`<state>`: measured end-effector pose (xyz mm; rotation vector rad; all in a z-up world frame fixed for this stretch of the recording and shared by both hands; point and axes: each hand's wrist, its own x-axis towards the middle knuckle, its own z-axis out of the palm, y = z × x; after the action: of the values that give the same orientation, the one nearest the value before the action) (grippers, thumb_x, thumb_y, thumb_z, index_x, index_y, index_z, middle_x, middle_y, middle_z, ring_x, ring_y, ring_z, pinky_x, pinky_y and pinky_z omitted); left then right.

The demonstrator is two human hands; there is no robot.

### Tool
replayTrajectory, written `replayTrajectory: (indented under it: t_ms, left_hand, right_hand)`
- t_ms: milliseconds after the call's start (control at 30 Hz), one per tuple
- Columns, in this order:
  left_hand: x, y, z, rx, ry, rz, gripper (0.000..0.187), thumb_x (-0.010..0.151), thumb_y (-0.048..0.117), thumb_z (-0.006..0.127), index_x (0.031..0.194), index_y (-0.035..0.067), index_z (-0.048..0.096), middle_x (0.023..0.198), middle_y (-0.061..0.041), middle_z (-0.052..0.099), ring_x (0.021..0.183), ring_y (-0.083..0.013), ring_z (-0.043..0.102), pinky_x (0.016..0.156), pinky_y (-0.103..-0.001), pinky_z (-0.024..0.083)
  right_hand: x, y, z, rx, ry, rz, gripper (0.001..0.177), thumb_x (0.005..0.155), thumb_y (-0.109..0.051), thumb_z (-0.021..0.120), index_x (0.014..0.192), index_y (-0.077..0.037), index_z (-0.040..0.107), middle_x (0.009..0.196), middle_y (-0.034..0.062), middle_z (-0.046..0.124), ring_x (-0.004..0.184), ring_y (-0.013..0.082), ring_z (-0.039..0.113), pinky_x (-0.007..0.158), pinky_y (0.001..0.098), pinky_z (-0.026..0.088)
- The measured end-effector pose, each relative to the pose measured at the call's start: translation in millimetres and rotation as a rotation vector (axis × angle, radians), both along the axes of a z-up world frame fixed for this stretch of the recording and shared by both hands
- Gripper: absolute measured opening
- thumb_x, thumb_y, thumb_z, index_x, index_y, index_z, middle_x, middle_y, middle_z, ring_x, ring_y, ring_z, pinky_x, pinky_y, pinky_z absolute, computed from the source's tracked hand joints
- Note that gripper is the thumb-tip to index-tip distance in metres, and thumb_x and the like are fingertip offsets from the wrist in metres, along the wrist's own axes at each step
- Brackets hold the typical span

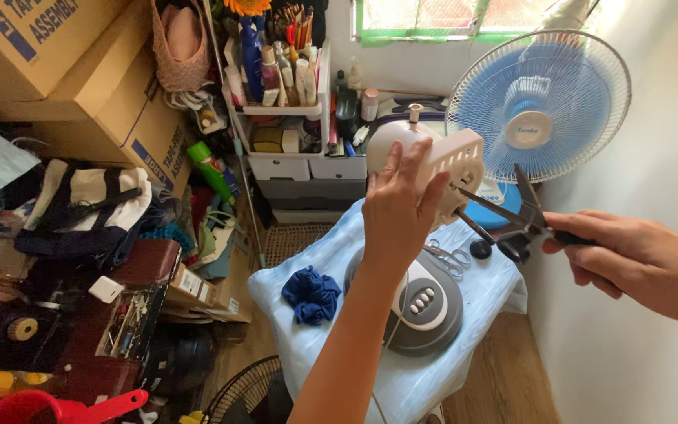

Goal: The person uses scissors to repeatedly pry and adjust a small internal component inside the rear housing of a white electric fan. They hold the fan steady with one hand while manipulating the scissors with the other, occasionally rotating the fan to access different angles.

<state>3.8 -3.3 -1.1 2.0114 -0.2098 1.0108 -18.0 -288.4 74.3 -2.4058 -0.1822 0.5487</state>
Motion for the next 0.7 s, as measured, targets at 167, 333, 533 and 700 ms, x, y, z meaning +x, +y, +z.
replayTrajectory:
  t_ms: [167, 333, 533, 700]
  left_hand:
    - [1.3, 0.2, 0.7, -0.001, 0.009, -0.012, 0.048, 0.104, 0.044, 0.06, 0.142, 0.015, 0.061, 0.134, -0.032, 0.065, 0.134, -0.0454, 0.06, 0.11, -0.055, 0.047]
    - [3.4, -0.9, 0.8, 0.016, -0.001, 0.014, 0.048, 0.103, 0.044, 0.062, 0.141, 0.015, 0.061, 0.134, -0.033, 0.064, 0.134, -0.0446, 0.06, 0.109, -0.055, 0.047]
    - [1.2, -0.1, 0.2, 0.007, 0.005, -0.011, 0.048, 0.104, 0.044, 0.06, 0.141, 0.014, 0.061, 0.131, -0.031, 0.067, 0.137, -0.0444, 0.059, 0.114, -0.055, 0.046]
    - [1.3, -0.7, 1.7, 0.024, 0.005, 0.009, 0.049, 0.103, 0.045, 0.061, 0.141, 0.014, 0.061, 0.131, -0.032, 0.066, 0.135, -0.0444, 0.059, 0.113, -0.055, 0.046]
  right_hand:
    - [-1.1, 0.5, 2.6, -0.055, -0.011, 0.035, 0.054, 0.098, -0.014, 0.054, 0.151, -0.025, 0.054, 0.113, 0.0035, 0.061, 0.064, 0.0171, 0.054, 0.052, 0.0333, 0.056]
    - [-1.2, 5.5, 6.6, -0.127, 0.02, 0.0, 0.05, 0.103, -0.014, 0.055, 0.152, -0.024, 0.057, 0.103, 0.0088, 0.06, 0.063, 0.0188, 0.051, 0.056, 0.0339, 0.056]
    - [0.4, 7.8, 7.5, -0.039, 0.04, 0.001, 0.05, 0.102, -0.012, 0.051, 0.15, -0.021, 0.056, 0.104, 0.0074, 0.06, 0.061, 0.0183, 0.053, 0.053, 0.0351, 0.057]
    - [4.0, 0.0, 1.6, 0.004, 0.077, -0.038, 0.048, 0.104, -0.012, 0.051, 0.151, -0.018, 0.056, 0.096, 0.0145, 0.061, 0.059, 0.0204, 0.051, 0.052, 0.0374, 0.056]
